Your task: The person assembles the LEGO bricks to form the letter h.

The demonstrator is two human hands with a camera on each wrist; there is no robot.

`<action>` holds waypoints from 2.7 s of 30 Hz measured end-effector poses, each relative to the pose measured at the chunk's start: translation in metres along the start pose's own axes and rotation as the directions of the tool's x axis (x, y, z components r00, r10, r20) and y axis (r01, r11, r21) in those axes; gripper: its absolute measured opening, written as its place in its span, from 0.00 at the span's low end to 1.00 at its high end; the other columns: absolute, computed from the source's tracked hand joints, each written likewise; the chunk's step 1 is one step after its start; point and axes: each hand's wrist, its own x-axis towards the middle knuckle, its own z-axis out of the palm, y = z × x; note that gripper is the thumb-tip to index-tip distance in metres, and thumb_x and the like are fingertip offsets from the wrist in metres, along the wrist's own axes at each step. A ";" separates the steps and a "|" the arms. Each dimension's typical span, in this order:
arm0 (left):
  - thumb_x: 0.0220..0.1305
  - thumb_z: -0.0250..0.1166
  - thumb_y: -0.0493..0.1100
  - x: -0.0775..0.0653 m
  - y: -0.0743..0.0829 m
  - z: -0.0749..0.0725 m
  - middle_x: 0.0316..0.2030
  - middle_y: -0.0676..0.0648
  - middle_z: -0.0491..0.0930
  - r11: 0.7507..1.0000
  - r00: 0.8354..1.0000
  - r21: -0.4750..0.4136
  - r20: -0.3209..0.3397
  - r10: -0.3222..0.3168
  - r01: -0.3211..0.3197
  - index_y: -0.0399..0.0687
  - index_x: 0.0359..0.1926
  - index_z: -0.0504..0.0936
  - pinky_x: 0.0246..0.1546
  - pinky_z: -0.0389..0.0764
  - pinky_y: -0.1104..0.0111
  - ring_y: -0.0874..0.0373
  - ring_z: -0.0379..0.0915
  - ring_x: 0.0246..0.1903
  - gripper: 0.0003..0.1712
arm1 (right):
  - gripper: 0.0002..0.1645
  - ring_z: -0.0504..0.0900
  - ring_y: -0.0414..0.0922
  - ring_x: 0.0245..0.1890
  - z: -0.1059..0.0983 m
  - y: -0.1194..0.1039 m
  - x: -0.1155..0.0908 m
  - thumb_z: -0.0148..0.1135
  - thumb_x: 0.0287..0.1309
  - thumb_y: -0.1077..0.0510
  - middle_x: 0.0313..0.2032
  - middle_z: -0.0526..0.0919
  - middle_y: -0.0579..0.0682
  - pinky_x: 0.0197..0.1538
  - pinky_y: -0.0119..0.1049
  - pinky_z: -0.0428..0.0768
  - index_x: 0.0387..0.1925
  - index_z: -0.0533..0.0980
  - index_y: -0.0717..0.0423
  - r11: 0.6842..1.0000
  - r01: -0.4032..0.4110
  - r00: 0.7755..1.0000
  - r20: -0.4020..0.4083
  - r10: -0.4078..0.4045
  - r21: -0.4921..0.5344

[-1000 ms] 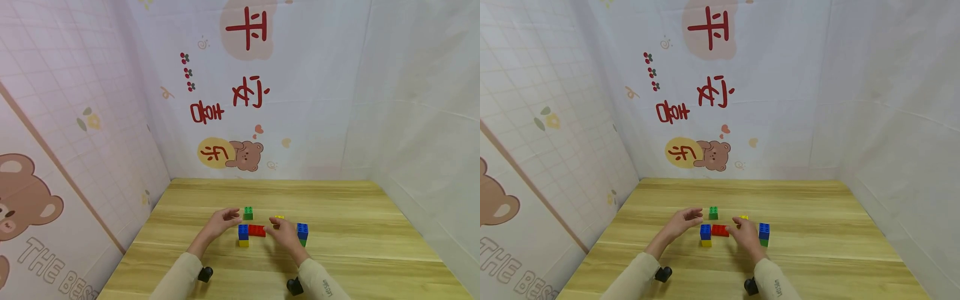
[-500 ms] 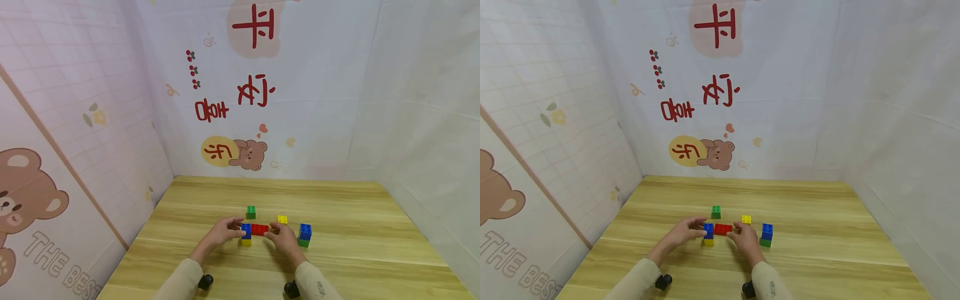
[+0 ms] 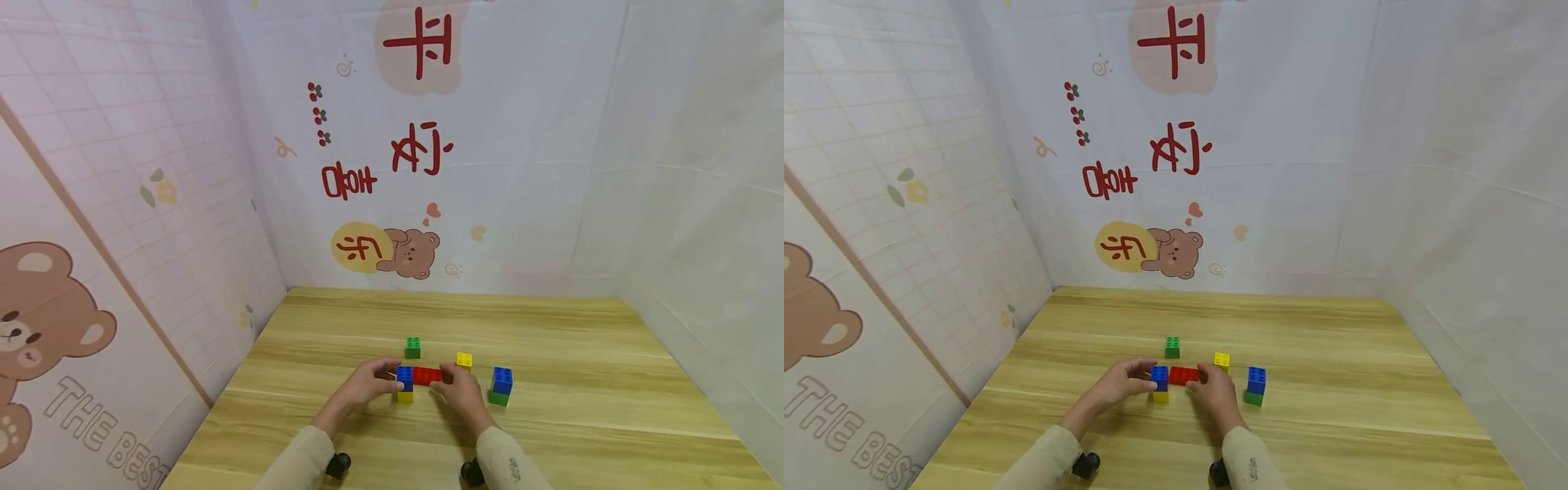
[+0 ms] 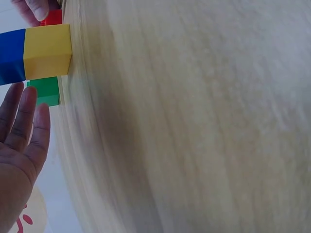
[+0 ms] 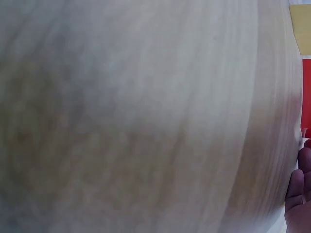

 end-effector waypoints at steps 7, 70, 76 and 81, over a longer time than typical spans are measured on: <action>0.62 0.72 0.47 0.000 -0.002 -0.002 0.54 0.45 0.80 1.000 1.000 -0.001 -0.004 0.002 -0.002 0.45 0.61 0.79 0.52 0.78 0.55 0.47 0.75 0.52 0.27 | 0.27 0.78 0.59 0.54 0.001 0.000 0.002 0.72 0.56 0.62 0.53 0.81 0.62 0.59 0.55 0.74 0.57 0.77 0.66 0.996 0.039 0.999 -0.014 -0.040 -0.075; 0.61 0.72 0.51 0.024 0.011 0.023 0.43 0.51 0.83 0.956 0.998 0.292 -0.037 0.052 -0.039 0.47 0.52 0.84 0.47 0.78 0.58 0.55 0.75 0.43 0.21 | 0.24 0.81 0.50 0.40 -0.074 -0.036 -0.001 0.67 0.63 0.56 0.48 0.82 0.57 0.38 0.39 0.82 0.57 0.78 0.65 0.985 0.150 0.985 -0.076 -0.156 -0.085; 0.61 0.72 0.51 0.029 0.013 0.030 0.41 0.52 0.83 0.947 0.996 0.316 -0.039 0.079 -0.063 0.47 0.51 0.85 0.45 0.79 0.60 0.56 0.75 0.43 0.21 | 0.24 0.81 0.50 0.41 -0.088 -0.033 -0.001 0.66 0.64 0.57 0.48 0.83 0.58 0.40 0.41 0.82 0.58 0.77 0.65 0.983 0.149 0.984 -0.079 -0.158 -0.105; 0.60 0.73 0.50 0.033 0.014 0.035 0.41 0.52 0.83 0.945 0.995 0.318 -0.037 0.090 -0.074 0.45 0.51 0.84 0.47 0.79 0.60 0.58 0.76 0.42 0.21 | 0.25 0.82 0.52 0.43 -0.102 -0.031 -0.001 0.65 0.65 0.57 0.49 0.82 0.59 0.41 0.43 0.82 0.60 0.76 0.66 0.981 0.162 0.982 -0.078 -0.171 -0.111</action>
